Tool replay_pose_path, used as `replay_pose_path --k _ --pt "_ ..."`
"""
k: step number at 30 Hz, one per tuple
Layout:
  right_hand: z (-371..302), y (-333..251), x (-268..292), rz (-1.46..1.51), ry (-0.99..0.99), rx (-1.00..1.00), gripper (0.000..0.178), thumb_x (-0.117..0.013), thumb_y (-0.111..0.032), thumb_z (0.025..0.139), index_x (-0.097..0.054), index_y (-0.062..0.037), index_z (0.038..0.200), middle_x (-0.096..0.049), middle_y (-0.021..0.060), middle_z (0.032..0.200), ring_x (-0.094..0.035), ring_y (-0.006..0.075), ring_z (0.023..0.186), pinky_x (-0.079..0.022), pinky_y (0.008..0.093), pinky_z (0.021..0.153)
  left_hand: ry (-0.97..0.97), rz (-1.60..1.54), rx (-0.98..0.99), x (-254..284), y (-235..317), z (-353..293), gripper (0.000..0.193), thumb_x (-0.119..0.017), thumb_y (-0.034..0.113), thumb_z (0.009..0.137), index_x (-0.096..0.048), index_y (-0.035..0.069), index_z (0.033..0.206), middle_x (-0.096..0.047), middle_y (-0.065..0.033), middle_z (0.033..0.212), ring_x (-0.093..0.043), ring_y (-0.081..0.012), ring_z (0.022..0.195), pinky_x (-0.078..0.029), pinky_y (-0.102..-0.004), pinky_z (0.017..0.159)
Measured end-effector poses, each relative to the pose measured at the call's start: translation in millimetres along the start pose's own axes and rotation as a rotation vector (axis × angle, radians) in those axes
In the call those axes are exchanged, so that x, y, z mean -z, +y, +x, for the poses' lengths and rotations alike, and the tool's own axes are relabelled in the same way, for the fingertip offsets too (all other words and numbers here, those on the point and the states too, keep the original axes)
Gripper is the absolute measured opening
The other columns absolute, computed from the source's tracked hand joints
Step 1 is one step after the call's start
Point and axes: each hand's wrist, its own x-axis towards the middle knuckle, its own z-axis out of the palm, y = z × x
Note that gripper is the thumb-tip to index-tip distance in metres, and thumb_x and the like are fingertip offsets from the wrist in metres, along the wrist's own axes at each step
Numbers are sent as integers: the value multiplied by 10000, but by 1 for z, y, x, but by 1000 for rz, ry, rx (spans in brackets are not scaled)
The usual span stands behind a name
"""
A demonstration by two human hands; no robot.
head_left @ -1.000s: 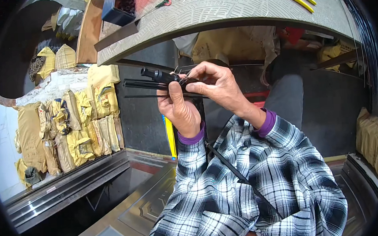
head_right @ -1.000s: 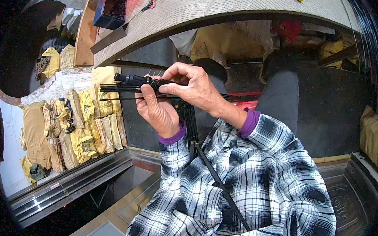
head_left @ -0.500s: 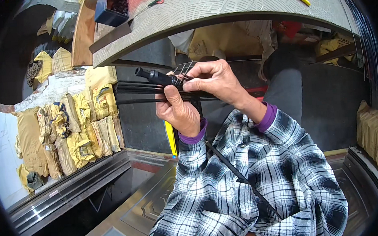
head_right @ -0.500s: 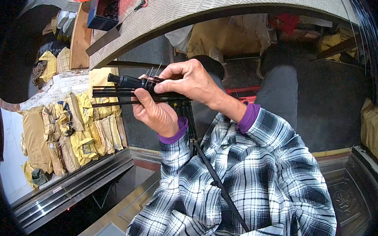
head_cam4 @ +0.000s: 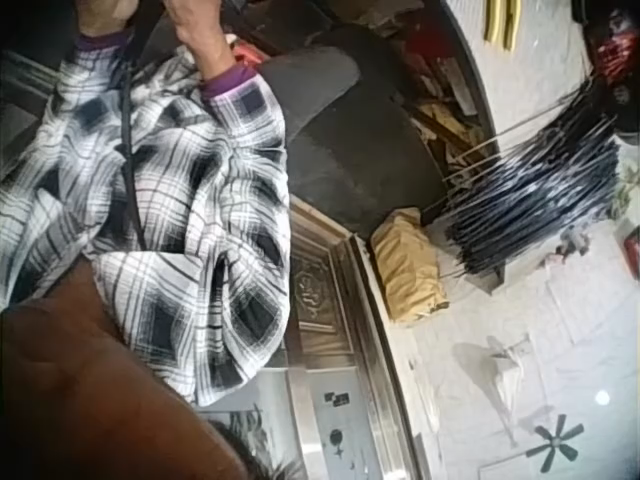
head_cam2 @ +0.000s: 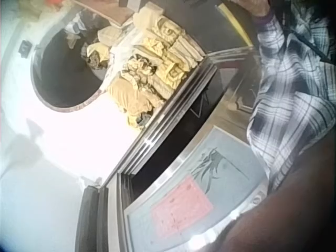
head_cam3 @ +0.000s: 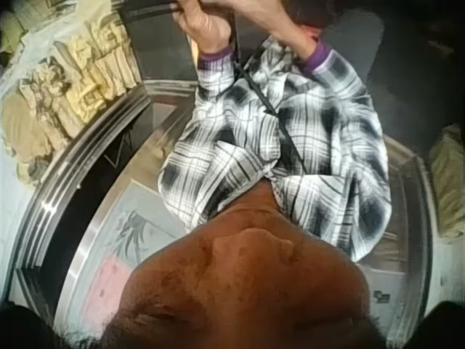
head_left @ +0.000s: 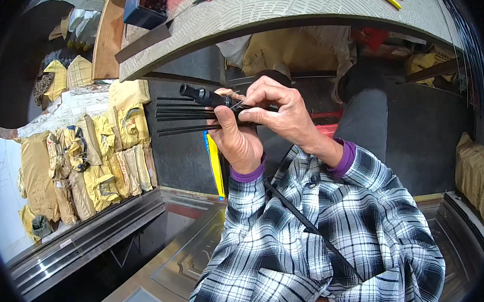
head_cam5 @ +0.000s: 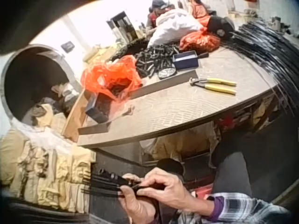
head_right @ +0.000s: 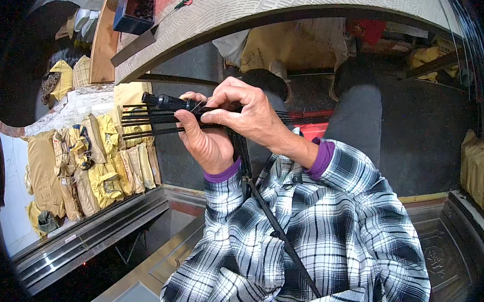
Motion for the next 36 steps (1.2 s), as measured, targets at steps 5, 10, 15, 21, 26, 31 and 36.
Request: replay_pose_path --k 5,10,15,21,26,31,36 --pt "-2 -1 -4 31 28 -95 158 -746 -78 683 -636 -15 779 -533 -13 733 -519 39 656 -410 175 557 1 -87 30 3 -1 -1 404 -567 368 852 -498 17 1040 -515 -50 915 -495 -130 879 -402 -268 811" --pt "1 -1 4 5 -38 -177 134 -718 -24 700 -628 -4 798 -580 -7 743 -529 34 690 -431 175 593 8 -23 -23 2 -3 -2 402 -569 363 852 -501 9 1029 -534 -51 912 -519 -131 838 -418 -262 780" --pt "12 -5 17 103 -181 -405 121 -722 -60 714 -635 -11 784 -609 -21 713 -530 23 656 -426 166 578 -19 44 -103 3 -2 -2 295 -570 274 875 -531 10 1000 -527 -32 887 -494 -95 786 -399 -227 722" --pt "4 -15 6 25 -85 -338 200 -728 -70 707 -576 -19 826 -573 -17 718 -514 15 650 -423 163 586 -14 293 -193 -4 -7 -5 513 -428 526 876 -466 23 972 -459 -44 823 -458 -139 786 -382 -268 747" --pt "-15 -4 -4 -235 54 54 244 -753 -77 654 -555 -21 785 -558 26 736 -519 62 674 -434 217 587 -121 218 -191 -1 -6 -1 535 -434 564 846 -447 35 924 -432 -43 833 -432 -136 767 -372 -280 738" --pt "-7 2 7 354 -119 -346 262 -708 -11 671 -510 -32 841 -490 50 1020 -504 110 887 -429 241 775 -206 252 -278 -1 -5 -1 511 -418 552 861 -416 41 871 -396 -43 804 -406 -135 737 -363 -282 715" --pt "4 -3 18 414 -153 -508 321 -751 -58 659 -489 -65 845 -540 -16 792 -513 56 737 -434 203 696 -244 312 -289 -6 -6 0 521 -380 562 872 -411 42 862 -381 -45 802 -389 -132 707 -357 -280 682"
